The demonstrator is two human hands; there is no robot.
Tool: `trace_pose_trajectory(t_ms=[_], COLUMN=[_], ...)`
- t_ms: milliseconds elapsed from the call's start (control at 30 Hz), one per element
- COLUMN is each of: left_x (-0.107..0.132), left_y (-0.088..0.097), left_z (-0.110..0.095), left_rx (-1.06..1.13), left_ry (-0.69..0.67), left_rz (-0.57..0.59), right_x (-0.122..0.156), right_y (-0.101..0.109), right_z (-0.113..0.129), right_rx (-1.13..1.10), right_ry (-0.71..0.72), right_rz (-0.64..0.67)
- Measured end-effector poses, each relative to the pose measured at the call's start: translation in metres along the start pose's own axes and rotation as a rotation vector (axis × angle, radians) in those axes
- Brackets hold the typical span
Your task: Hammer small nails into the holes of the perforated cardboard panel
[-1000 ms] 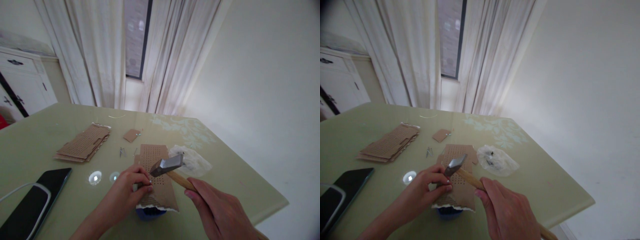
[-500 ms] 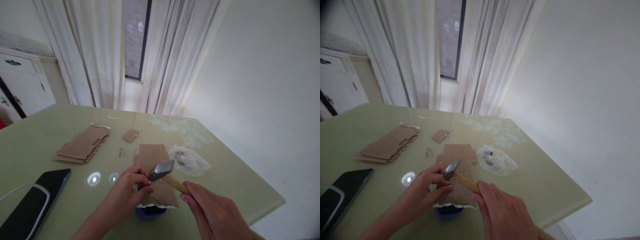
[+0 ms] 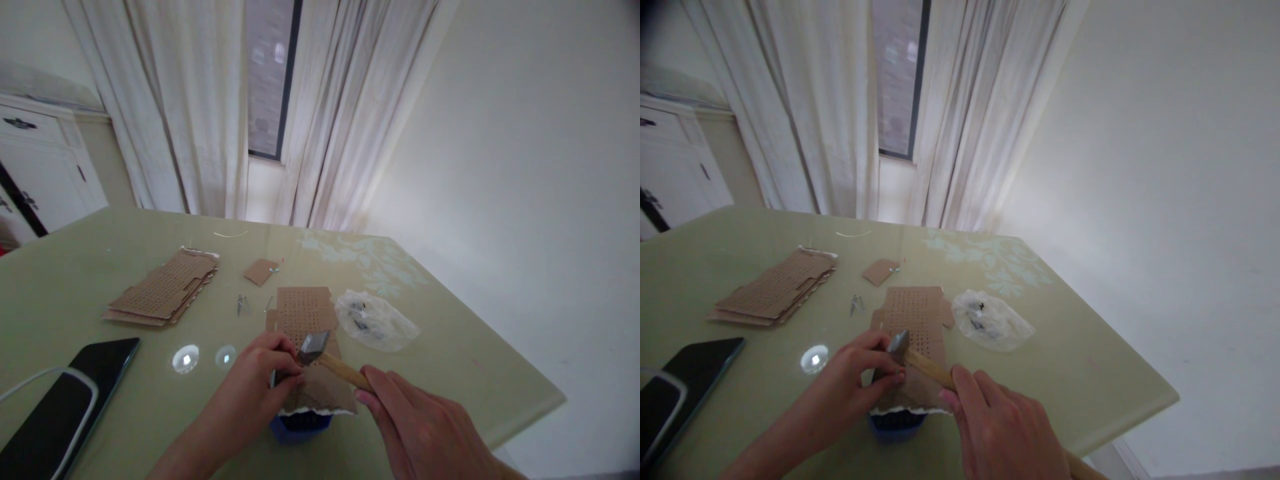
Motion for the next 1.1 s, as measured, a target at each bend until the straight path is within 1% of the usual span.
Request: trace_pose_trajectory(t_ms=[100, 233, 300, 367, 467, 533, 600, 700, 800, 933, 1033, 1100], left_x=[0.0, -0.002, -0.003, -0.003, -0.002, -0.003, -0.004, -0.005, -0.004, 0.003, 0.007, 0.009], left_y=[0.0, 0.0, 0.001, 0.002, 0.007, 0.01, 0.013, 0.018, 0.024, 0.037, 0.043, 0.046], left_z=[0.0, -0.002, -0.002, -0.003, -0.001, 0.001, 0.003, 0.002, -0.001, -0.005, -0.005, -0.004], left_rx=[-0.001, 0.009, 0.026, 0.058, 0.134, 0.177, 0.198, 0.221, 0.216, 0.153, 0.091, 0.068], left_ry=[0.013, 0.014, 0.016, 0.014, 0.026, 0.04, 0.04, 0.033, 0.038, 0.03, 0.054, 0.06], left_rz=[-0.001, 0.0, -0.013, -0.029, -0.035, -0.027, -0.025, -0.047, -0.044, 0.007, 0.091, 0.115], right_x=[0.004, 0.011, 0.01, 0.003, -0.011, -0.019, -0.022, -0.018, -0.009, -0.001, 0.001, 0.002], right_y=[0.002, 0.0, -0.004, -0.01, -0.028, -0.045, -0.064, -0.086, -0.097, -0.097, -0.094, -0.094], right_z=[-0.001, 0.0, -0.001, -0.005, -0.012, -0.015, -0.015, -0.008, 0.002, 0.018, 0.027, 0.03], right_rx=[-0.03, -0.058, -0.161, -0.332, -0.587, -0.71, -0.828, -1.013, -1.131, -1.248, -1.241, -1.215], right_ry=[-0.025, -0.009, -0.087, -0.228, -0.461, -0.574, -0.651, -0.729, -0.771, -0.8, -0.795, -0.776], right_rz=[-0.027, 0.055, 0.106, 0.158, 0.226, 0.255, 0.28, 0.321, 0.328, 0.336, 0.353, 0.37])
Point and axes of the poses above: each hand's wrist, its own x-axis away from the middle knuckle, its own y-axis out of the back of the hand, z = x × y, the point moved 2 cm from there along -x, towards the middle knuckle, and after that the axes turned 13 degrees about x, right-handed, at the moved point
